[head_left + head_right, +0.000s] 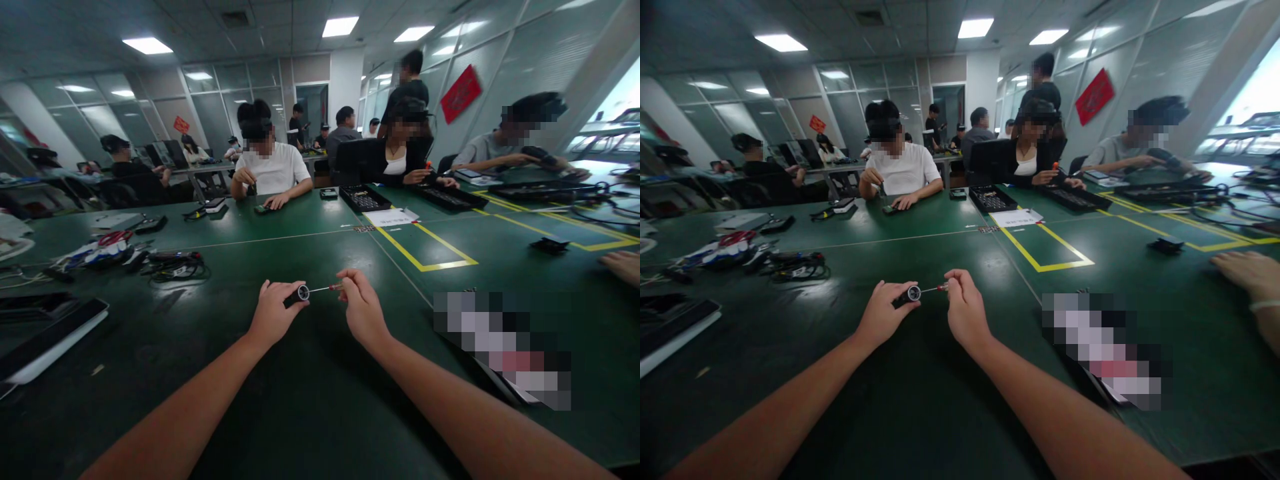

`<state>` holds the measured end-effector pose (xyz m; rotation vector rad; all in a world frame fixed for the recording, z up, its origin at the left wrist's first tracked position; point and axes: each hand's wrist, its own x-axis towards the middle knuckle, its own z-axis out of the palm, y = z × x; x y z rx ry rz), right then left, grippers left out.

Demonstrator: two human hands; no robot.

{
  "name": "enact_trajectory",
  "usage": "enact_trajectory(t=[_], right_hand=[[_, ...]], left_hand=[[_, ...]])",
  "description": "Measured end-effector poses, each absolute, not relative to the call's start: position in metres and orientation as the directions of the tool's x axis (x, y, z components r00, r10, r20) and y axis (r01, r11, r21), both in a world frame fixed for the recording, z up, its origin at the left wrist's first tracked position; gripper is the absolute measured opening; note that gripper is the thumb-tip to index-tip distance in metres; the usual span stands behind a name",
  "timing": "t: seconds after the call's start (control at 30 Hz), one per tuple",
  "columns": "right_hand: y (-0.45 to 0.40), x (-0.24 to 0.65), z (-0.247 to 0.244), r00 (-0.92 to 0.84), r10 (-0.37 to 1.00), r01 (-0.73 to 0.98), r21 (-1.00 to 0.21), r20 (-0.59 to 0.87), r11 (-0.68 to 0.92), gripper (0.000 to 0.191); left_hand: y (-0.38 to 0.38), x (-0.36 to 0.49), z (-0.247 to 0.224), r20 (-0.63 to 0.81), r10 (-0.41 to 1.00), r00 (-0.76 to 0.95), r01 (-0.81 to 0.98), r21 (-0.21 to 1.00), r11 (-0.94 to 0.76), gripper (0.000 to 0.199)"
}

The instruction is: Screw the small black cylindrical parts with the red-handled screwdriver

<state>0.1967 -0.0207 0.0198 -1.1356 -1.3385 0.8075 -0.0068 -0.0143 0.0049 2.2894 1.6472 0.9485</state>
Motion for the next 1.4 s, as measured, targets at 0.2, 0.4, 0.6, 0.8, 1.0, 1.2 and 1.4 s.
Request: enact_trajectory(t=[0.2,0.4,0.6,0.8,1.0,1.2,1.4], right_hand=[[-0.023,0.197,0.023,0.053,0.952,0.243,-0.928,0.303,0.282,0.038],[-0.020,0.197,0.016,0.085,0.953,0.190,-0.944,0.291,0.271,0.025],[-0.020,0.197,0.017,0.067,0.955,0.122,-0.952,0.289,0.279,0.021],[-0.023,0.197,0.024,0.075,0.953,0.247,-0.931,0.294,0.267,0.029],[-0.019,0.193,0.021,0.107,0.951,0.076,-0.956,0.291,0.284,0.023],[-0.001,0.198,0.012,0.186,0.980,-0.313,-0.950,-0.066,-0.005,0.028],[-0.003,0.198,0.012,0.226,0.971,-0.142,-0.984,0.075,0.109,0.026]], left_hand=[[-0.015,-0.007,0.005,0.371,0.907,0.200,0.796,0.479,-0.371,0.036],[-0.014,-0.008,0.005,0.373,0.905,0.207,0.803,0.463,-0.375,0.034],[-0.015,-0.007,0.005,0.373,0.905,0.205,0.801,0.468,-0.374,0.035],[-0.015,-0.007,0.005,0.369,0.906,0.207,0.804,0.464,-0.372,0.034],[-0.016,-0.005,0.008,0.369,0.910,0.190,0.817,0.455,-0.355,0.033],[-0.014,-0.007,0.009,0.429,0.872,0.237,0.810,0.408,-0.421,0.035],[-0.013,-0.008,0.007,0.378,0.900,0.216,0.812,0.442,-0.381,0.036]])
